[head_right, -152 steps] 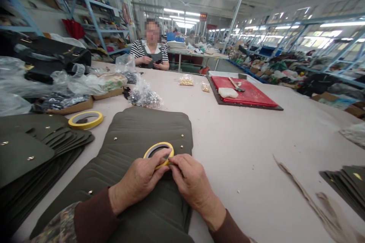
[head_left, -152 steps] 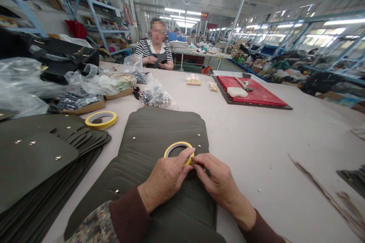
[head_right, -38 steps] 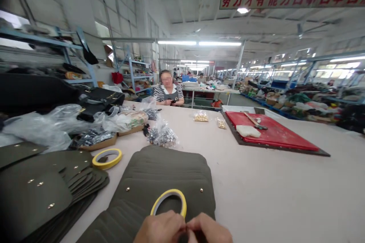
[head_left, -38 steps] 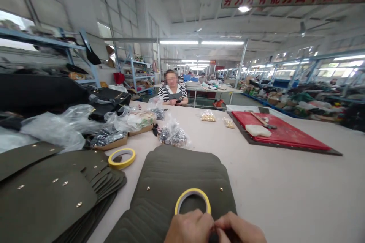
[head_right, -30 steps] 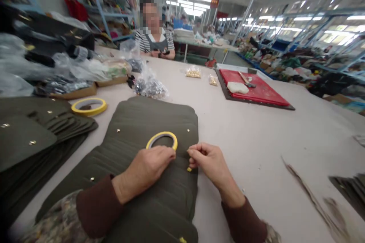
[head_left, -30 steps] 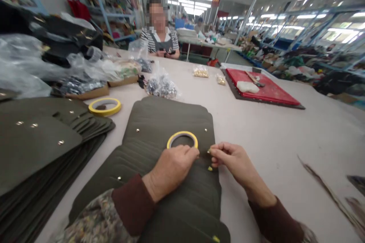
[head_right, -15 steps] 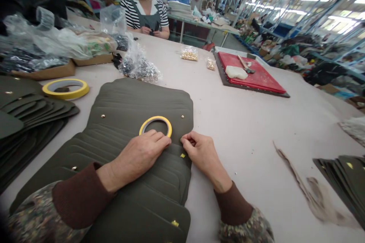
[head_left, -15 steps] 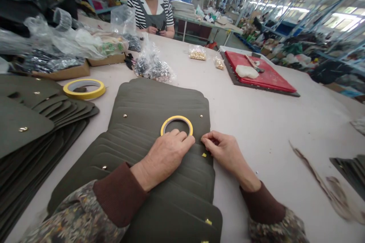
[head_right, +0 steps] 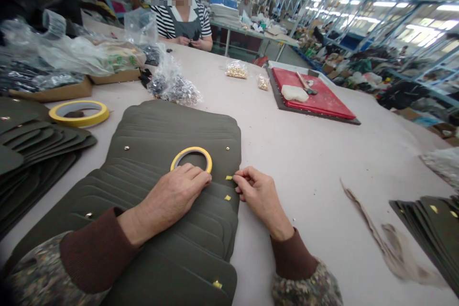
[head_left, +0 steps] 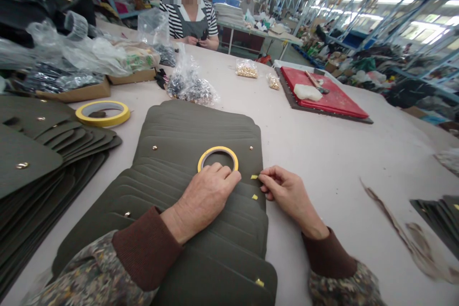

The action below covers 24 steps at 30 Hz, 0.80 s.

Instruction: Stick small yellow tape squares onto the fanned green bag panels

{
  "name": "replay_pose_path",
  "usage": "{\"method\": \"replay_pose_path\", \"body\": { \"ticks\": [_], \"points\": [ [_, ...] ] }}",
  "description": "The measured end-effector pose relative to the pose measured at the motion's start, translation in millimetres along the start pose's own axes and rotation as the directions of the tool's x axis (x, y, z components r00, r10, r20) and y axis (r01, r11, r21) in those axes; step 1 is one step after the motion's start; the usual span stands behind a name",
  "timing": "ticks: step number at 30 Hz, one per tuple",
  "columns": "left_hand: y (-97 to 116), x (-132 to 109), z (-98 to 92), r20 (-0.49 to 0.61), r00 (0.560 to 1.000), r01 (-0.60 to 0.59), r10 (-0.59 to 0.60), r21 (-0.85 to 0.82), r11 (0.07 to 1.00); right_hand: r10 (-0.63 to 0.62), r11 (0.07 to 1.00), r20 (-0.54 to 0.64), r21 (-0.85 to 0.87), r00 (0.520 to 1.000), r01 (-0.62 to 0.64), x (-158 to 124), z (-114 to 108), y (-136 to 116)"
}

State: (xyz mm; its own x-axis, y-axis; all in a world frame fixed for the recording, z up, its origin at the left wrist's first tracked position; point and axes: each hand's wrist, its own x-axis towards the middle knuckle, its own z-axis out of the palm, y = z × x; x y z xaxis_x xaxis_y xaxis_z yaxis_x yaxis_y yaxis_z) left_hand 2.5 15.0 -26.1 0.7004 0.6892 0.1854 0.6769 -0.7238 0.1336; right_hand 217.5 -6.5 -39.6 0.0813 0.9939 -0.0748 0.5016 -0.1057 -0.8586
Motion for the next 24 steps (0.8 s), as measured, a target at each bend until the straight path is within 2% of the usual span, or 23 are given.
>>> {"method": "replay_pose_path", "body": {
  "ticks": [3,6,10,14,16,19,21,24],
  "points": [
    [0,1,-1.1,0.011,1.000,0.010,-0.010,-0.007,1.000,-0.208,0.963,-0.047,-0.185,0.977,0.196,-1,4,-1],
    [-1,1,-3.0,0.005,1.000,-0.009,0.009,-0.046,0.999,-0.310,0.908,-0.065,-0.316,0.948,0.275,2,12,-3],
    [-5,0,-5.3,-0.046,0.998,-0.041,0.036,-0.116,0.992,-0.306,0.892,-0.022,-0.357,0.952,0.279,5,13,-6],
    [-10,-2,-5.9,-0.170,0.985,-0.067,0.029,-0.220,0.973,-0.232,0.907,0.207,-0.306,0.950,0.288,1,3,-12],
    [-12,-3,-5.3,-0.244,0.969,-0.094,0.028,-0.263,0.960,-0.229,0.924,0.247,-0.248,0.942,0.290,-2,-1,-16],
    [-12,-4,-3.6,-0.285,0.958,-0.118,0.038,-0.271,0.955,-0.346,0.922,0.068,-0.159,0.936,0.353,-5,0,-21],
    [-11,-4,-2.7,-0.274,0.961,-0.101,0.029,-0.252,0.962,-0.466,0.880,-0.020,-0.112,0.885,0.461,-6,5,-24],
    [-9,-4,-2.5,-0.255,0.967,-0.070,0.007,-0.241,0.968,-0.608,0.789,-0.015,-0.113,0.793,0.603,-7,13,-29]
  ]
}}
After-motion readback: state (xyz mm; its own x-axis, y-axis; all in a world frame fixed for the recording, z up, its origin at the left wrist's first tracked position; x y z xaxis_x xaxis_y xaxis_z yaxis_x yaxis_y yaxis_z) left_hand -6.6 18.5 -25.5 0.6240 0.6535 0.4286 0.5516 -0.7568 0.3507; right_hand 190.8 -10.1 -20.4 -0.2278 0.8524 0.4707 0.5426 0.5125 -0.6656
